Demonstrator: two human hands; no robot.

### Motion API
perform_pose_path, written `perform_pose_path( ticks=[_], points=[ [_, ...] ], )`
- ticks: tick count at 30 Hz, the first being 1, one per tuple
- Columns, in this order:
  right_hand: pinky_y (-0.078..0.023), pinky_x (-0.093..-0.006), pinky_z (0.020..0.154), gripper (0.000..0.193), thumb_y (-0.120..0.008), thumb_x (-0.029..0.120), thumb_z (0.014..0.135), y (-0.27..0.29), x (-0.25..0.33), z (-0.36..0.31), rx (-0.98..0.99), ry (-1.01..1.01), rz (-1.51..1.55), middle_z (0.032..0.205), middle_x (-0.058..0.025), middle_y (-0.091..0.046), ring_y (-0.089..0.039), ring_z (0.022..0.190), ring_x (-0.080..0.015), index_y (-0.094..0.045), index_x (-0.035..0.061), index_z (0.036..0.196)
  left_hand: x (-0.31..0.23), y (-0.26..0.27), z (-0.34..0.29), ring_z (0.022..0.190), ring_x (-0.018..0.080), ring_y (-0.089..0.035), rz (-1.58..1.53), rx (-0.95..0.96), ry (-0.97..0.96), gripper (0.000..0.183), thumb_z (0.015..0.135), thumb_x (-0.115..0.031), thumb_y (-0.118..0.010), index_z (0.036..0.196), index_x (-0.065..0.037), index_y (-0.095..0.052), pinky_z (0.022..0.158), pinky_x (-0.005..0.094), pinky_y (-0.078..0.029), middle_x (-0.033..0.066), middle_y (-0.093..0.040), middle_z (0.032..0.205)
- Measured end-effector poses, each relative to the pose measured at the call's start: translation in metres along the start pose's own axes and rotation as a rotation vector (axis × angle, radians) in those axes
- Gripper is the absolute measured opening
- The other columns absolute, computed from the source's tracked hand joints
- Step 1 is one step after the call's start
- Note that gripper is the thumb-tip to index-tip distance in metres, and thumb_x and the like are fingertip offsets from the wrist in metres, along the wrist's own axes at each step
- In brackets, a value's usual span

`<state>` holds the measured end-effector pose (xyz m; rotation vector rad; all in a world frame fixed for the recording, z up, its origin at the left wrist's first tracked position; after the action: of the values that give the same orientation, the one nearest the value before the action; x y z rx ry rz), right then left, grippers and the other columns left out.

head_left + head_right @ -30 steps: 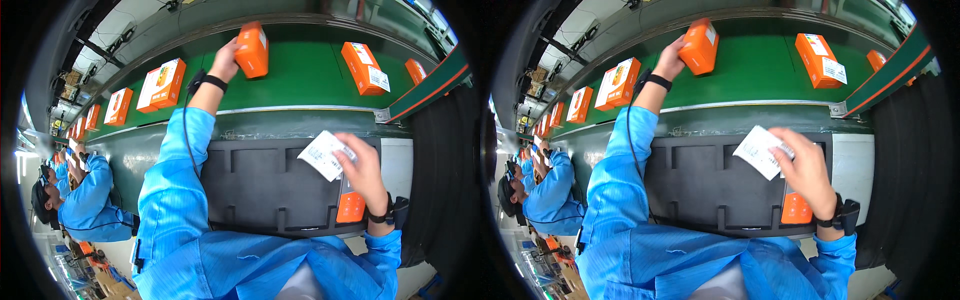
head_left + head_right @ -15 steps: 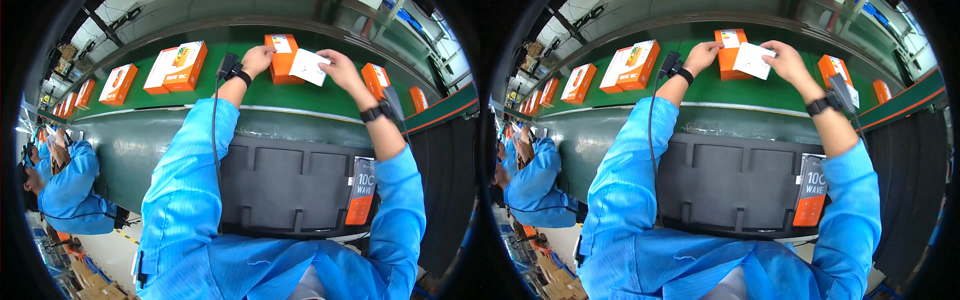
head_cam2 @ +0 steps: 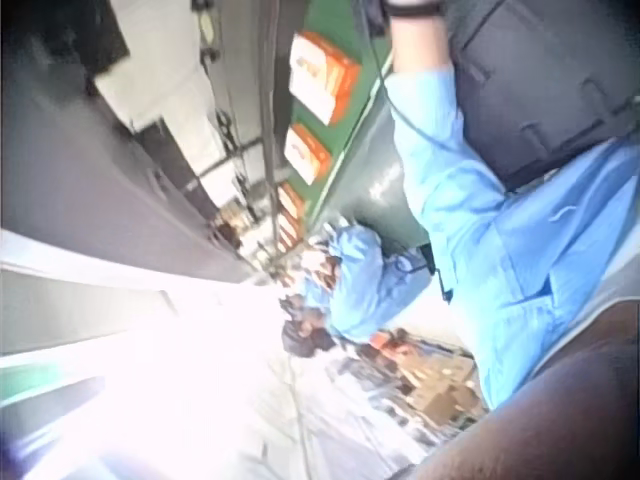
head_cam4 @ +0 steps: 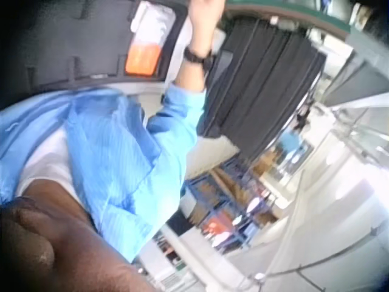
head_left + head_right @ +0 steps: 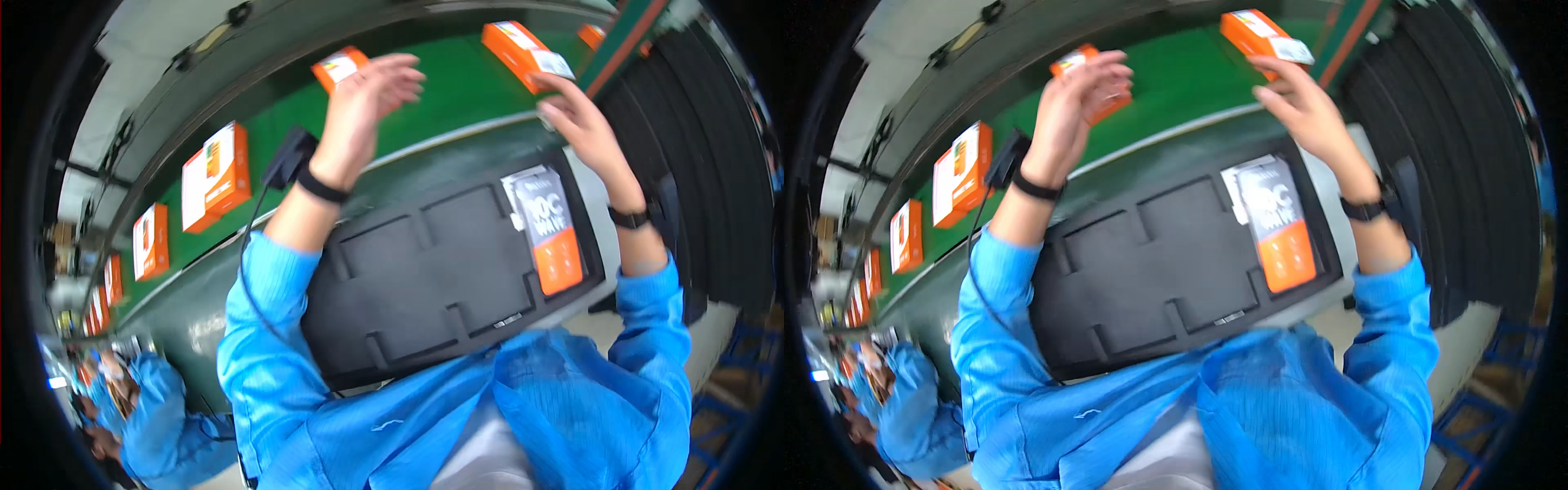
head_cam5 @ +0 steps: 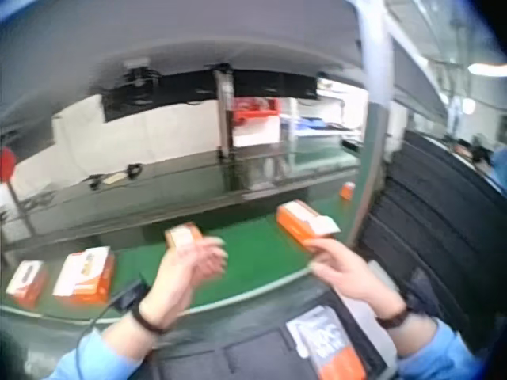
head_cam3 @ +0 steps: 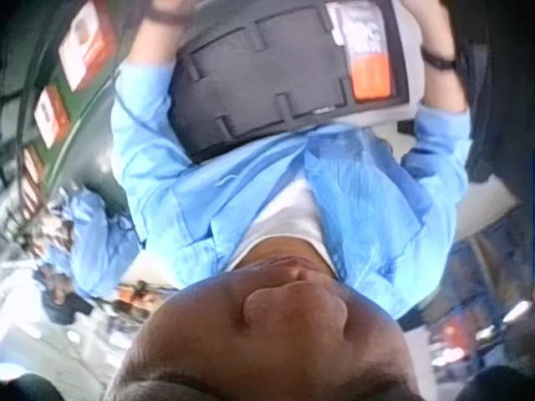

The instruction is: The recorder is picking electronic product boxes (Blackview 10C WAVE) from a conveyor, scanning or checking a card/sheet, and placing items into a foam tray for batching.

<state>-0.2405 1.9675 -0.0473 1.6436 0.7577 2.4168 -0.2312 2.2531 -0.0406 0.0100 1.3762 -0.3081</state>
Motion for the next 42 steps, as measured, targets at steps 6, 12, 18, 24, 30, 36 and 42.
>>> perform_pose_path(
  ticks=[6, 12, 18, 24, 30, 36, 42],
  points=[
    [-0.042, -0.0237, 0.075, 0.031, -0.053, 0.018, 0.095, 0.055, -0.033, -0.248, -0.612, -0.337, 0.117, 0.111, -0.0065, -0.06, -0.056, 0.09, -0.0114, -0.057, 0.0019, 0.122, 0.049, -0.154, -0.163, 0.121, 0.0216, -0.051, -0.311, 0.236, 0.674, 0.044, 0.097, -0.013, -0.049, 0.133, 0.01, -0.041, 0.104, 0.0316, -0.041, 0.0172, -0.052, 0.13],
    [-0.041, -0.0219, 0.075, 0.026, -0.054, 0.014, 0.094, 0.043, 0.025, -0.259, -0.552, -0.219, 0.232, 0.1, -0.0042, -0.059, -0.052, 0.086, -0.0089, -0.058, -0.0001, 0.116, 0.062, -0.181, -0.17, 0.116, 0.0207, -0.054, -0.258, 0.126, 0.632, 0.042, 0.099, -0.018, -0.046, 0.131, 0.009, -0.045, 0.099, 0.0315, -0.044, 0.0153, -0.056, 0.125],
    [-0.042, -0.0221, 0.075, 0.019, -0.054, 0.012, 0.095, 0.055, 0.04, -0.177, -0.308, -0.05, 0.307, 0.09, -0.0032, -0.061, -0.053, 0.084, -0.0083, -0.063, -0.0015, 0.104, 0.101, -0.189, -0.156, 0.088, 0.0193, -0.067, -0.238, 0.073, 0.533, 0.029, 0.099, -0.017, -0.047, 0.113, 0.005, -0.059, 0.08, 0.0293, -0.053, 0.0128, -0.066, 0.105],
    [-0.042, -0.0225, 0.076, 0.018, -0.056, 0.011, 0.092, 0.028, 0.042, -0.124, -0.138, -0.056, 0.113, 0.09, -0.0035, -0.064, -0.055, 0.084, -0.0077, -0.065, -0.0009, 0.103, 0.005, -0.123, -0.175, 0.087, 0.0144, -0.066, -0.306, 0.061, 0.314, 0.023, 0.098, -0.02, -0.05, 0.106, -0.002, -0.061, 0.079, 0.0283, -0.053, 0.0042, -0.066, 0.096],
    [-0.037, -0.0429, 0.099, 0.062, -0.077, 0.009, 0.066, -0.066, 0.085, -0.122, 0.203, 0.239, -0.816, 0.123, -0.0145, -0.054, -0.05, 0.115, -0.0342, -0.053, 0.0022, 0.123, -0.081, 0.113, -0.165, 0.1, 0.0188, -0.063, -0.2, -0.481, 0.095, 0.03, 0.1, -0.017, -0.042, 0.119, 0.003, -0.054, 0.088, 0.032, -0.052, 0.0114, -0.065, 0.111],
    [-0.04, -0.0424, 0.089, 0.053, -0.078, 0.008, 0.062, -0.068, 0.085, -0.106, 0.272, 0.15, -0.799, 0.101, -0.0159, -0.057, -0.052, 0.097, -0.036, -0.056, 0.001, 0.109, -0.098, 0.369, -0.155, 0.083, 0.0209, -0.067, 0.052, -0.814, 0.042, 0.026, 0.095, -0.01, -0.049, 0.111, 0.005, -0.062, 0.072, 0.0318, -0.057, 0.0125, -0.067, 0.098],
    [-0.038, -0.0349, 0.062, 0.028, -0.072, 0.014, 0.069, -0.063, 0.094, -0.108, 0.09, -0.034, -0.288, 0.072, -0.0133, -0.049, -0.048, 0.067, -0.0288, -0.053, -0.0015, 0.082, -0.049, 0.484, -0.14, 0.081, 0.0261, -0.068, 0.143, -1.029, 0.133, 0.02, 0.092, -0.007, -0.055, 0.104, 0.007, -0.065, 0.07, 0.0389, -0.058, 0.0161, -0.068, 0.094]
  ],
)
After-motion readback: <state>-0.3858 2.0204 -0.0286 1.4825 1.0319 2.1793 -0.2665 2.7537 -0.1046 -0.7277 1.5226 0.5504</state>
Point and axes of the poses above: each hand's wrist, its own z-axis towards the middle knuckle, its own y-axis out of the back of the hand, x = y × z, the point moved 6 cm from there along z, towards the middle knuckle
